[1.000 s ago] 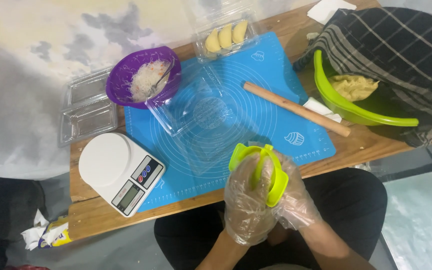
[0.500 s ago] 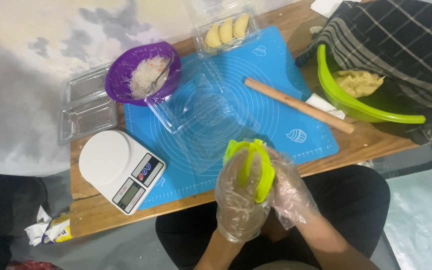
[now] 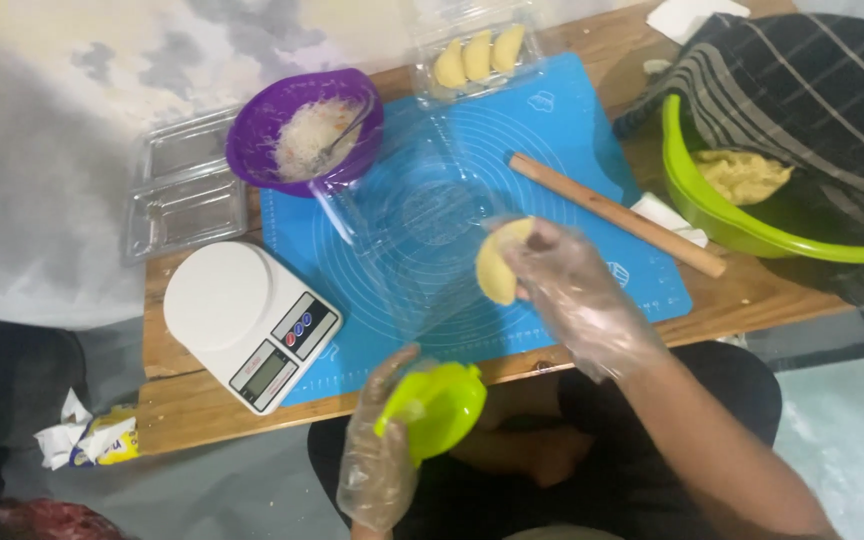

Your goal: Rolling dough, adding filling, and using a mold to shape and seal pastries.

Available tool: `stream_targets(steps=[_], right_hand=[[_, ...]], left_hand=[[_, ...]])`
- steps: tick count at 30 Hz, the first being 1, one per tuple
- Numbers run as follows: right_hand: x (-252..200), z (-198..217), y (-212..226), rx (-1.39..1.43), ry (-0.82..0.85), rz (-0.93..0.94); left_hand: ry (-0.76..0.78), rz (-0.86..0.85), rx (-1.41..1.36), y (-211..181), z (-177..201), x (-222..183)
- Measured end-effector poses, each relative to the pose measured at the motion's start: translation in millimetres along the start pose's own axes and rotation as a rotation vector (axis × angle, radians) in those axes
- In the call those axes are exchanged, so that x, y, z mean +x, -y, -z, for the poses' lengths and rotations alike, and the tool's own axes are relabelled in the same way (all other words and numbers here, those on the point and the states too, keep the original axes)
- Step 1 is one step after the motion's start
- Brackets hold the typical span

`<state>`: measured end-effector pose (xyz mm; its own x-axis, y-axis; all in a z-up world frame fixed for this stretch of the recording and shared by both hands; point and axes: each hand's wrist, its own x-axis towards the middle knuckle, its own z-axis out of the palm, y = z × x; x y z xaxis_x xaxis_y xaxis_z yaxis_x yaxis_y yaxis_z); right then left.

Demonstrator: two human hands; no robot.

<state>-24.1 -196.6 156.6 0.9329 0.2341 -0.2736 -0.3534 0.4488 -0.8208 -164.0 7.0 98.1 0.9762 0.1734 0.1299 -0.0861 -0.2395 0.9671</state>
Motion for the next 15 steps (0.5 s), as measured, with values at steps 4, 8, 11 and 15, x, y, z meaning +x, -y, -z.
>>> stream_targets(steps=[4, 8, 11, 15], right_hand=[[26.5, -37.7, -2.5, -0.64, 0.0, -0.061], [39.8, -70.6, -4.6, -0.793, 0.108, -0.161], [59.3, -68.0, -23.8, -0.845, 0.075, -0.165], [55.2, -97.0, -16.6, -0.863, 0.014, -0.339]], left_hand=[[0.148, -0.088, -0.345, 12.9, 2.9, -0.1], [0.15, -0.103, -0.309, 16.8, 4.8, 5.3], [0.18, -0.092, -0.388, 25.6, 2.7, 10.9], [0.198, -0.022, -0.483, 18.0, 5.4, 13.6]])
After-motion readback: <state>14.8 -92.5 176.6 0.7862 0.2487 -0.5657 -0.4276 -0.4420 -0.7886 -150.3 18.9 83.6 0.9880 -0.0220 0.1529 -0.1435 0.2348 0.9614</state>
